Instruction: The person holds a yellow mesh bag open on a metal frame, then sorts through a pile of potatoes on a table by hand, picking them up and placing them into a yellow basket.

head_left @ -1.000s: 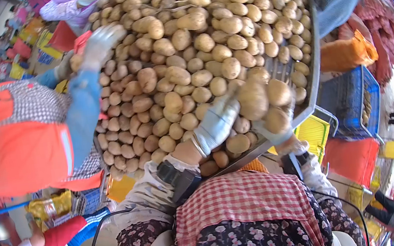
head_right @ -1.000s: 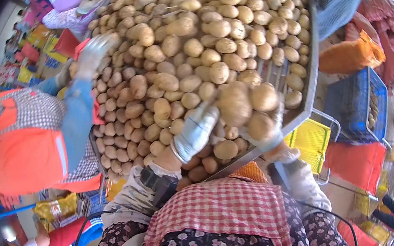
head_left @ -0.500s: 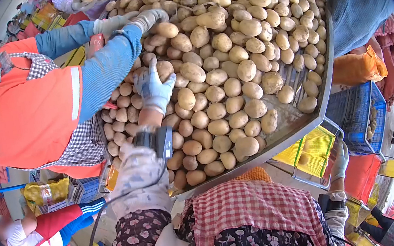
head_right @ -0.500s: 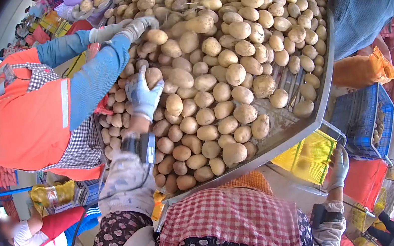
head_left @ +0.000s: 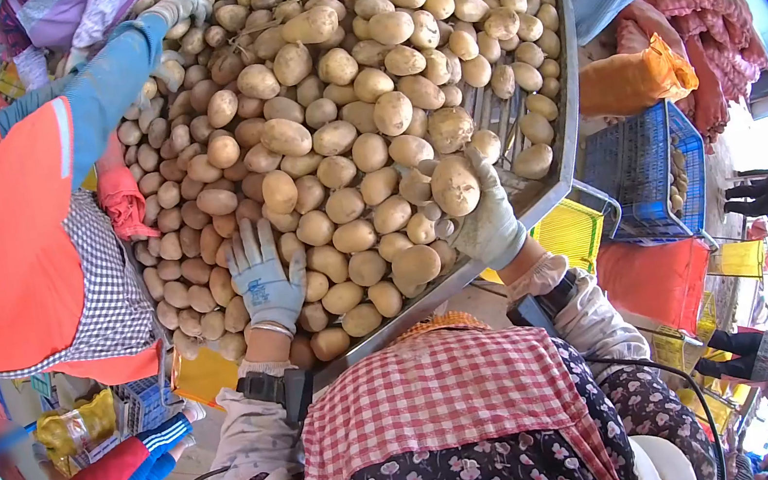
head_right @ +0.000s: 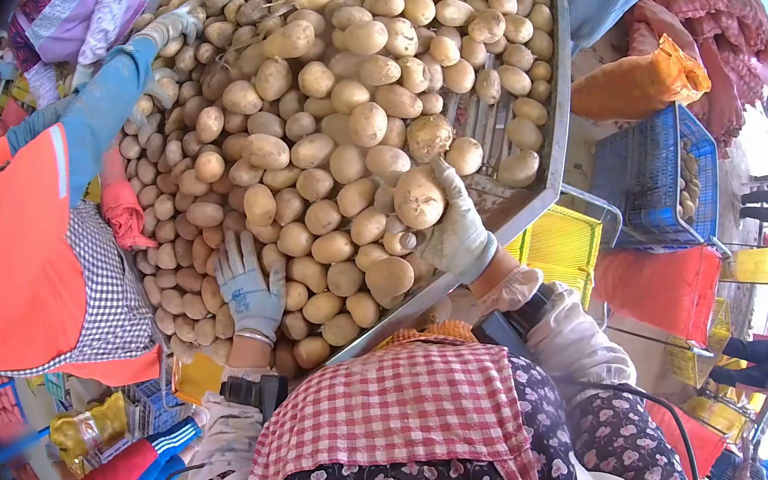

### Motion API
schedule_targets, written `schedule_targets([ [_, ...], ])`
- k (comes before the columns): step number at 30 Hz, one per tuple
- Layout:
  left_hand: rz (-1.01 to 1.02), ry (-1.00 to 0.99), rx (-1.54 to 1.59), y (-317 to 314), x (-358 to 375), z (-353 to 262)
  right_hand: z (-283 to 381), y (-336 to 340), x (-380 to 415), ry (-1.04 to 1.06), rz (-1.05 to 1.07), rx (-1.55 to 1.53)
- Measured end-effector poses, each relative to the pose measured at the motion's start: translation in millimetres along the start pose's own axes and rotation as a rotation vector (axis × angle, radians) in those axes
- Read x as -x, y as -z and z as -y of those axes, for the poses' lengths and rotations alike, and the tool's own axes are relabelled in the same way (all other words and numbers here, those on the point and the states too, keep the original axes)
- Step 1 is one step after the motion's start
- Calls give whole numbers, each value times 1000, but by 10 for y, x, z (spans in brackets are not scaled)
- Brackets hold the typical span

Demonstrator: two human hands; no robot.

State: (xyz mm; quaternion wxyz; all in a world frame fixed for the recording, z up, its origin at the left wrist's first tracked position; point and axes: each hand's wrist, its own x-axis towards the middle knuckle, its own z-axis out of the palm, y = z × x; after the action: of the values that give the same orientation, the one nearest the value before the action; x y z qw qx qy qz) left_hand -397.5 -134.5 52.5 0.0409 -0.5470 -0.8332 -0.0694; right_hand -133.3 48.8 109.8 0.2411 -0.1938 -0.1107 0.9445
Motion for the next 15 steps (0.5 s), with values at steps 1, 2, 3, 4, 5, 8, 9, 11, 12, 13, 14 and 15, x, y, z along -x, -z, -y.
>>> schedule_targets([
  [1,2,1,3,6,-44,-18,2,-16,-11,-1,-3,2],
  [2,-7,35,19,8,-103,-43,3,-51,-4,38,-4,47],
  [3,-20,72,31,5,-164,-69,14,-97,-10,75,2,94],
  [4,-11,107,34,-7,-223,-84,33,-169,-24,71,6,96],
  [5,-12,108,30,-29,-290,-96,54,-249,-32,84,-63,15],
  [8,18,189,-89,-110,-393,-119,53,-232,26,105,-67,-16],
  [9,14,198,-95,-118,-346,-119,59,-194,39,119,3,35],
  [11,-17,148,5,-108,-224,-119,53,-111,43,88,153,138],
  [12,-34,124,55,-93,-153,-104,6,-90,49,157,218,178],
  [13,-39,134,49,-50,-22,-83,-38,-94,64,227,282,216],
  [14,-24,83,85,4,174,-65,-13,-109,116,129,275,168],
  [15,-7,30,122,53,360,-47,-16,-94,125,120,283,169],
])
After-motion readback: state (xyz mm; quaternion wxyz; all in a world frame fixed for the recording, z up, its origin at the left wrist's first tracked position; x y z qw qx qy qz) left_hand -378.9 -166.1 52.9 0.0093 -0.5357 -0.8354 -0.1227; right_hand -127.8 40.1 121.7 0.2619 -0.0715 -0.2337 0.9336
